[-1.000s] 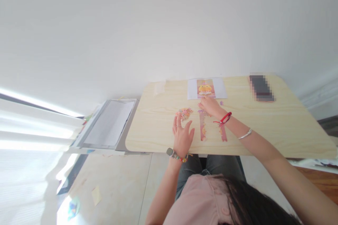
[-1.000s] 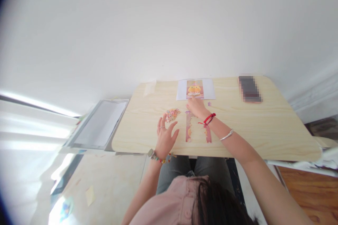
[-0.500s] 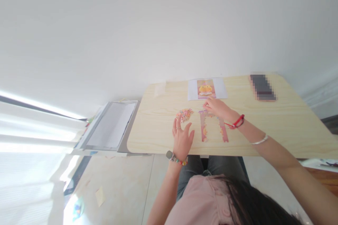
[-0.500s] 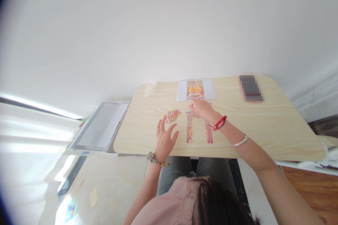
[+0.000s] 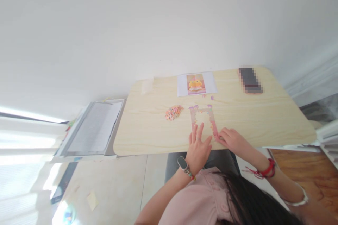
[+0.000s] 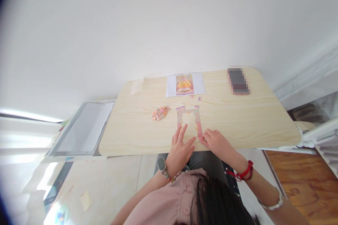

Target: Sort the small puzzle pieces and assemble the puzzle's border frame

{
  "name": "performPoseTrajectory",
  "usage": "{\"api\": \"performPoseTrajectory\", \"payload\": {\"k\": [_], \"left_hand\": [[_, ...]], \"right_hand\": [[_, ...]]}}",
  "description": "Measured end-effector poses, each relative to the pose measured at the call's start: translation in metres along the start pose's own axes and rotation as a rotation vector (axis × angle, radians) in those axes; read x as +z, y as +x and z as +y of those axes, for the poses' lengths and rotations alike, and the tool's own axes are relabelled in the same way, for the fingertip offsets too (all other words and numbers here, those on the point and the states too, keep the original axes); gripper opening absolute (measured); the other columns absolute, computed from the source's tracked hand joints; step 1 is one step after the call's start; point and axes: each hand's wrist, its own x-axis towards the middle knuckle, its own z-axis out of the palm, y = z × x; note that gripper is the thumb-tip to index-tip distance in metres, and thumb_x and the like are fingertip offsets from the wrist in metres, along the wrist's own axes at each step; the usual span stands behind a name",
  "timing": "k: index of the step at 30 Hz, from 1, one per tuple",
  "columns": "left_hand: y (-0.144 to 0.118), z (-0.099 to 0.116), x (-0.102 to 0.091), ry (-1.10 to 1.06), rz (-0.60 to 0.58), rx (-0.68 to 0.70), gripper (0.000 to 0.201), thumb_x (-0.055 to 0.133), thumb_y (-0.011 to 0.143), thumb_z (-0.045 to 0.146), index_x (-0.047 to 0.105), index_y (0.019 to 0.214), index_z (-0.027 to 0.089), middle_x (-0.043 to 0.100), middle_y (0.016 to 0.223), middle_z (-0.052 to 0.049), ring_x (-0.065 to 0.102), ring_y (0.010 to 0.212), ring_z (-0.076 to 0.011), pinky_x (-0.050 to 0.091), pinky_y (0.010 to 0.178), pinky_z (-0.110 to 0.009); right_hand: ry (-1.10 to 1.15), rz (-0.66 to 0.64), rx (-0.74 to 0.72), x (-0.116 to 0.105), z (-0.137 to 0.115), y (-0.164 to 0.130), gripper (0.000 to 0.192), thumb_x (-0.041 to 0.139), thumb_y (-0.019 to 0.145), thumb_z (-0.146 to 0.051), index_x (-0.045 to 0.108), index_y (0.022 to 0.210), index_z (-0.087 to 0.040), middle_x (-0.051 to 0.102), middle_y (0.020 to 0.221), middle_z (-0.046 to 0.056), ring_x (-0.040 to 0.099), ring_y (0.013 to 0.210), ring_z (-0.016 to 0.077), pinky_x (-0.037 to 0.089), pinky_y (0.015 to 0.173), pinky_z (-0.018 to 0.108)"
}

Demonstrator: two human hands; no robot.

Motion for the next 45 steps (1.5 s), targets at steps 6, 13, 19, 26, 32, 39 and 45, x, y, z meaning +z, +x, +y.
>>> {"api": "performPoseTrajectory", "payload": {"k": [6, 13, 19, 26, 32, 39, 45], "left_hand": [[0.002, 0.005, 0.003, 0.053, -0.010, 0.028, 0.043, 0.055, 0.078, 0.015, 0.048, 0.118, 0.029, 0.019, 0.143, -0.011, 0.016, 0.132, -0.0373, 0.037, 0.095, -0.055], [0.004, 0.004, 0.007, 0.086, -0.011, 0.046, 0.040, 0.056, 0.079, 0.020, 0.050, 0.117, 0.028, 0.025, 0.141, -0.010, 0.017, 0.131, -0.0371, 0.037, 0.096, -0.054], [0.003, 0.005, 0.007, 0.116, -0.023, 0.035, 0.042, 0.054, 0.080, 0.021, 0.048, 0.121, 0.031, 0.026, 0.141, -0.008, 0.018, 0.131, -0.0370, 0.038, 0.095, -0.054], [0.002, 0.006, 0.009, 0.132, -0.024, 0.019, 0.041, 0.054, 0.080, 0.021, 0.049, 0.120, 0.031, 0.026, 0.142, -0.007, 0.020, 0.130, -0.0373, 0.038, 0.094, -0.054], [0.009, 0.003, 0.001, 0.060, -0.012, 0.022, 0.048, 0.060, 0.078, 0.026, 0.045, 0.123, 0.031, 0.021, 0.143, -0.009, 0.018, 0.131, -0.0366, 0.037, 0.095, -0.054], [0.013, -0.008, -0.009, 0.014, 0.057, -0.033, 0.043, 0.061, 0.078, 0.026, 0.048, 0.119, 0.028, 0.017, 0.144, -0.010, 0.017, 0.132, -0.0352, 0.037, 0.096, -0.054], [0.002, -0.019, -0.007, 0.047, 0.072, -0.094, 0.038, 0.060, 0.078, 0.022, 0.050, 0.115, 0.024, 0.018, 0.144, -0.012, 0.018, 0.132, -0.0354, 0.038, 0.095, -0.055]], "right_hand": [[-0.070, -0.024, -0.036, 0.000, 0.001, 0.000, 0.015, 0.042, 0.090, -0.021, 0.056, 0.085, -0.016, 0.059, 0.076, 0.004, 0.051, 0.075, 0.0172, 0.034, 0.065, 0.032], [-0.104, -0.006, -0.055, -0.004, -0.002, 0.001, 0.020, 0.041, 0.091, -0.020, 0.057, 0.079, -0.016, 0.058, 0.075, 0.004, 0.050, 0.074, 0.0169, 0.032, 0.064, 0.032], [-0.030, 0.037, -0.014, -0.006, -0.004, -0.003, 0.019, 0.042, 0.090, -0.020, 0.060, 0.089, -0.016, 0.058, 0.075, 0.005, 0.050, 0.071, 0.0154, 0.034, 0.065, 0.030], [0.031, 0.049, 0.005, -0.005, -0.009, -0.007, 0.023, 0.041, 0.090, -0.018, 0.063, 0.094, -0.014, 0.058, 0.075, 0.006, 0.049, 0.068, 0.0153, 0.037, 0.068, 0.031], [0.186, 0.151, 0.130, -0.022, 0.006, 0.019, 0.024, 0.040, 0.089, -0.022, 0.064, 0.086, -0.018, 0.059, 0.080, 0.007, 0.053, 0.076, 0.0166, 0.042, 0.070, 0.030], [0.221, 0.127, 0.281, -0.023, 0.075, 0.090, 0.024, 0.043, 0.085, -0.022, 0.065, 0.092, -0.017, 0.058, 0.089, 0.007, 0.055, 0.083, 0.0182, 0.043, 0.076, 0.030], [0.093, -0.118, 0.392, -0.010, 0.096, 0.143, 0.025, 0.047, 0.084, -0.026, 0.064, 0.097, -0.014, 0.059, 0.092, 0.008, 0.055, 0.084, 0.0167, 0.040, 0.075, 0.025]]}}
